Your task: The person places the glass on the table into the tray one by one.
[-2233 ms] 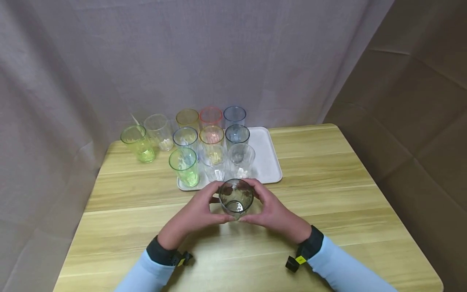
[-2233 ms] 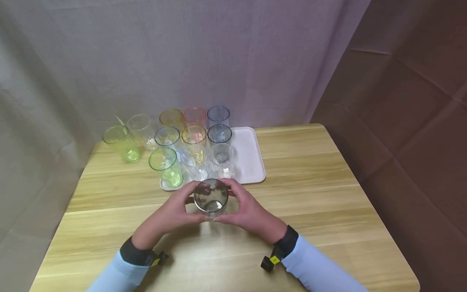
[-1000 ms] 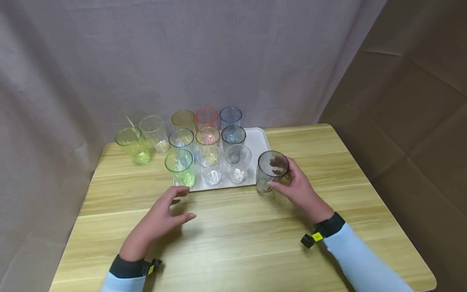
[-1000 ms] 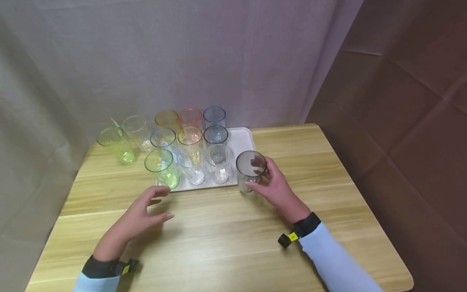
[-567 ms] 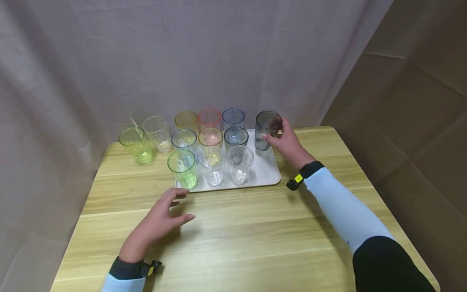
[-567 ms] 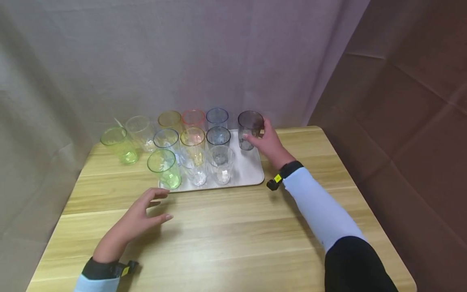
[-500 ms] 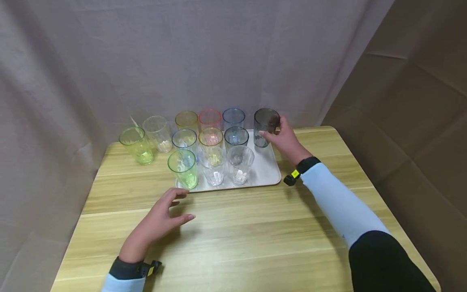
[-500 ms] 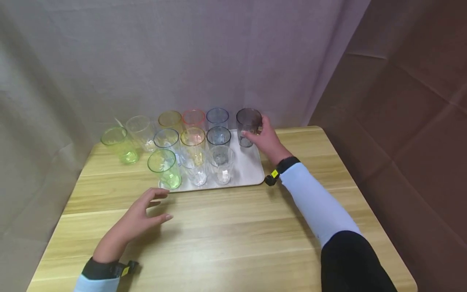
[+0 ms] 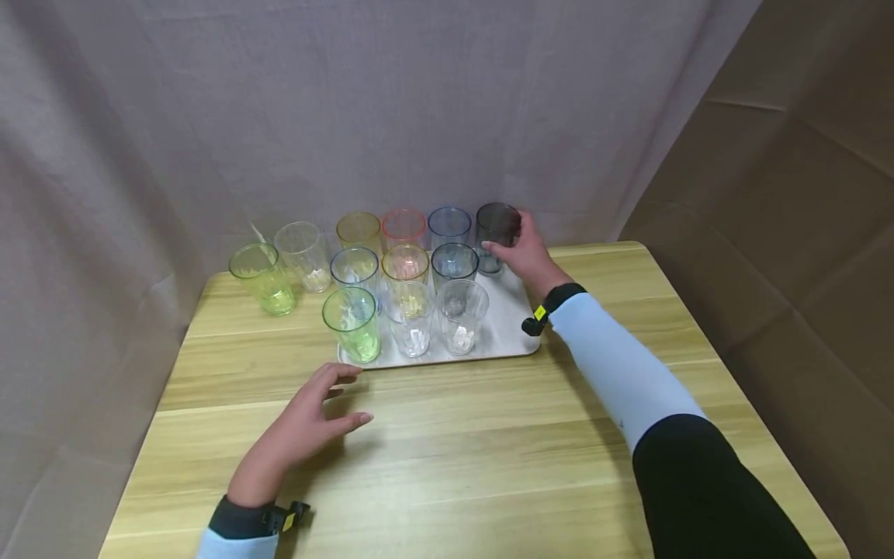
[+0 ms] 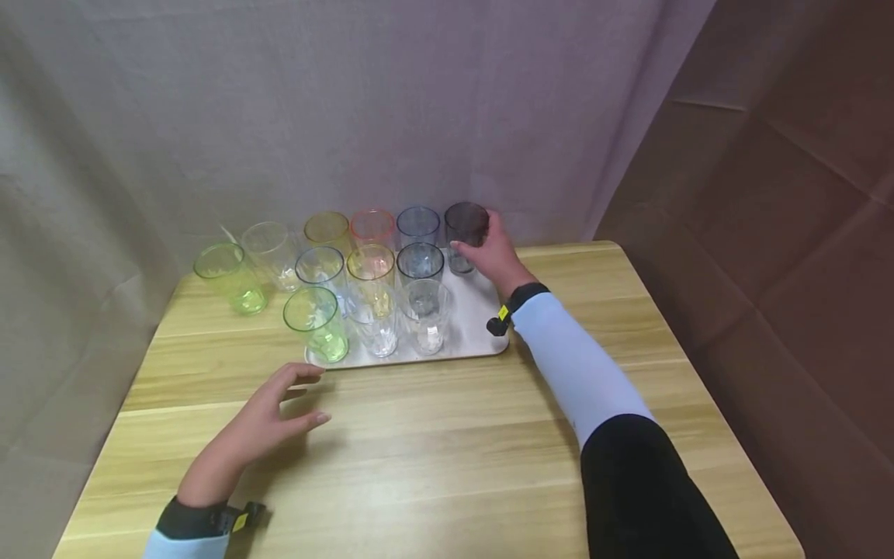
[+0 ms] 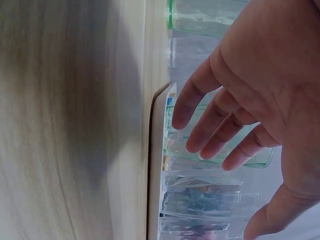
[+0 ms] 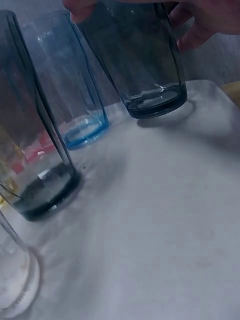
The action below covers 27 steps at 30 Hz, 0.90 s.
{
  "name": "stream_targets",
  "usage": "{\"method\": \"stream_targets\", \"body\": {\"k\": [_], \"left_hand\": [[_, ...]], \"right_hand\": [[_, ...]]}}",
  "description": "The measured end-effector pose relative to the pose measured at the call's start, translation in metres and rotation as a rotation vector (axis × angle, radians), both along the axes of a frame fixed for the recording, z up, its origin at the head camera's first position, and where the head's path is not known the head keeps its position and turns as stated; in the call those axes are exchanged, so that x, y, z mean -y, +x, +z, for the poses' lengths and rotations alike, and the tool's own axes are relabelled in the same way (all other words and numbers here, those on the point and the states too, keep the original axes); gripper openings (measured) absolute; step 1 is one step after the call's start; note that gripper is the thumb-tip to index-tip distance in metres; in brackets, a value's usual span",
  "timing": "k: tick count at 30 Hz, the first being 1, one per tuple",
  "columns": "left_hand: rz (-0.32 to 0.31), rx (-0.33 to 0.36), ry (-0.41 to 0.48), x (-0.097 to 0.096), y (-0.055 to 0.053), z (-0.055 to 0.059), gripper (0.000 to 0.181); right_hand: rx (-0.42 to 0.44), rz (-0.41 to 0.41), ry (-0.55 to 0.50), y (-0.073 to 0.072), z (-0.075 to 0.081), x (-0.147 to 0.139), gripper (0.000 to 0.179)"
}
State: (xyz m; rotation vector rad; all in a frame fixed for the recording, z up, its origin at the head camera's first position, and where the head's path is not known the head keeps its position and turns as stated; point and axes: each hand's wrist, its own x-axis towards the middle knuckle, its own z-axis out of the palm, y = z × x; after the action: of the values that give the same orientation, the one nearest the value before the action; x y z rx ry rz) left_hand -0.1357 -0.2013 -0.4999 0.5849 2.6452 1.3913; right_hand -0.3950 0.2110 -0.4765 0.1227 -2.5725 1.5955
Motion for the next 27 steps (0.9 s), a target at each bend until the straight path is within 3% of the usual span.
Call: {"method": "stream_targets", "body": {"k": [19,23,27], "left_hand": [[0.009,-0.010,-0.005,0.004,0.000,-0.001,0.071],[0.012,-0.011,-0.004,0.006,-0.001,-0.001,0.071],[0.023,-0.002,-0.011,0.009,-0.003,-0.001,0.072]], "right_hand": [[0.056,0.001,0.047,0.005,-0.008,0.000,0.106],[0.065,0.001,0.062,0.017,-0.008,-0.009,0.109],[0.014,0.016,0.056,0.045,-0.010,-0.022,0.094]]}}
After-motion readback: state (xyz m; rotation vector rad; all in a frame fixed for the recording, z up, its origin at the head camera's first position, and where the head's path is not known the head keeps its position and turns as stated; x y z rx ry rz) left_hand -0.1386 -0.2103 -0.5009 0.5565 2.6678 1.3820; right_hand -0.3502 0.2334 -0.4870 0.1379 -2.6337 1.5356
